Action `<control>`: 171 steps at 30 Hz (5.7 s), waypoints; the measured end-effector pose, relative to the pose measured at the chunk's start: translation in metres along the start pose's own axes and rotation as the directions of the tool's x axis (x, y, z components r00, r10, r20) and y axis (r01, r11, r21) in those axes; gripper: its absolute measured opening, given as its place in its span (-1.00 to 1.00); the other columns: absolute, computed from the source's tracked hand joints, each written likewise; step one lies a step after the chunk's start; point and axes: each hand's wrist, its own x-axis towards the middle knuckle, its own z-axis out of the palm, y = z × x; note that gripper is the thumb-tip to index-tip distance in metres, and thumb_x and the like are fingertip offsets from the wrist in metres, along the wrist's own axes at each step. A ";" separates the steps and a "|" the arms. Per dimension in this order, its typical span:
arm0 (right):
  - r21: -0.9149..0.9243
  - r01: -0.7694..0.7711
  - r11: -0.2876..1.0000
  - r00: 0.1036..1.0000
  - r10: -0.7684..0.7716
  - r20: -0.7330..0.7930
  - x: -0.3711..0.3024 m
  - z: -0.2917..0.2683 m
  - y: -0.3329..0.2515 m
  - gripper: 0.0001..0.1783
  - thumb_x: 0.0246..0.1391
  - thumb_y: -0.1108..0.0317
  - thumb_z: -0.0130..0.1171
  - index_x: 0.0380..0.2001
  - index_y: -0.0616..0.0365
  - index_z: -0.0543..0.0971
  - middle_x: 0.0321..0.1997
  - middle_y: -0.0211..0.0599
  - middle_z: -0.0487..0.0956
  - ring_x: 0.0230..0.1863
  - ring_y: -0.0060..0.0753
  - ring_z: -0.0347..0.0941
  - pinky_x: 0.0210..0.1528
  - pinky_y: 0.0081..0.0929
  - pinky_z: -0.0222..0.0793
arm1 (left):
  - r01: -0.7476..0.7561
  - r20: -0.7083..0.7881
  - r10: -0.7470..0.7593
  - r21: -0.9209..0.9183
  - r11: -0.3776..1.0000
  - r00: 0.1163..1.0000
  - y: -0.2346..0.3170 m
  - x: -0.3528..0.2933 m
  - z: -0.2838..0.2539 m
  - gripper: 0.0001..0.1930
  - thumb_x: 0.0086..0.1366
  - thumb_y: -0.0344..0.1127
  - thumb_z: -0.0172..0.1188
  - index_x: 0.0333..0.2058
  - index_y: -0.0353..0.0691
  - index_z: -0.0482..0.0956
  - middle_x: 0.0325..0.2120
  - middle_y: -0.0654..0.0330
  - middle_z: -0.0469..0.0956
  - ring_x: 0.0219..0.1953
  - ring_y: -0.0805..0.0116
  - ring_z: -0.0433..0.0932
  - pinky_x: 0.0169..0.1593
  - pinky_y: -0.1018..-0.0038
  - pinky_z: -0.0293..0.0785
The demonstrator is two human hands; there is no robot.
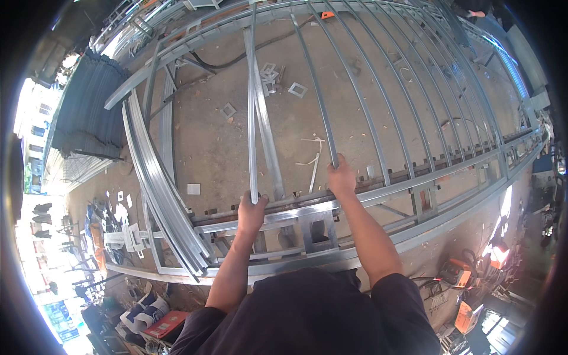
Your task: The person assembles a large metal frame by picking up small metal pieces and long metal bars, then placing them into slots on the frame structure. The person repeatedly positions and secures the bars into the frame.
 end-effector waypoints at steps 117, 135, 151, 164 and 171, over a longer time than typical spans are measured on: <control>0.436 -0.036 0.899 0.666 -0.304 0.682 -0.280 0.362 -0.286 -0.46 0.09 0.39 0.42 0.15 0.27 0.55 0.00 -0.13 0.67 0.02 -0.29 0.60 0.10 -0.26 0.50 | -0.013 -0.336 -0.105 -0.331 0.944 0.936 -0.216 -0.067 -0.272 -0.42 0.48 -0.05 0.16 0.23 -0.45 0.44 -0.04 -0.12 0.60 -0.04 0.14 0.64 0.05 0.30 0.55; 0.013 0.289 0.957 0.928 -0.284 0.241 -0.198 0.171 -0.212 -0.29 0.33 0.02 0.15 0.39 0.21 0.33 0.07 0.30 0.61 0.12 0.29 0.56 0.18 -0.02 0.48 | 0.098 -0.210 -0.229 -0.494 0.864 0.951 -0.156 -0.021 -0.264 -0.71 0.45 -0.20 0.23 -0.15 -0.34 0.45 -0.63 0.34 0.38 -0.66 0.53 0.36 -0.60 0.49 0.30; 0.010 0.175 0.984 0.984 -0.176 0.028 -0.098 0.147 -0.154 -0.32 0.28 0.15 0.15 0.39 0.16 0.34 0.02 0.24 0.64 0.03 0.28 0.60 0.08 0.03 0.51 | 0.228 0.233 -0.112 -0.563 0.794 0.966 -0.061 0.009 -0.172 -0.83 0.34 -0.33 0.31 -0.28 -0.22 0.48 -0.63 0.35 0.41 -0.68 0.53 0.38 -0.61 0.53 0.28; -0.126 0.106 0.986 0.994 -0.101 0.044 -0.073 0.140 -0.160 -0.31 0.28 0.17 0.11 0.43 0.04 0.26 0.15 0.15 0.59 0.08 0.26 0.57 0.12 0.09 0.48 | 0.266 0.321 -0.106 -0.509 0.819 0.941 -0.032 0.057 -0.129 -0.79 0.32 -0.28 0.31 -0.35 -0.22 0.45 -0.60 0.34 0.37 -0.65 0.51 0.35 -0.57 0.48 0.29; -0.133 0.193 0.972 0.976 -0.204 -0.072 -0.063 0.165 -0.145 -0.33 0.26 0.19 0.12 0.42 -0.07 0.26 0.09 0.12 0.61 0.04 0.26 0.59 0.06 0.12 0.50 | 0.315 0.399 -0.089 -0.547 0.775 0.913 -0.039 0.074 -0.110 -0.78 0.33 -0.28 0.33 -0.30 -0.23 0.45 -0.60 0.33 0.39 -0.64 0.50 0.36 -0.56 0.43 0.36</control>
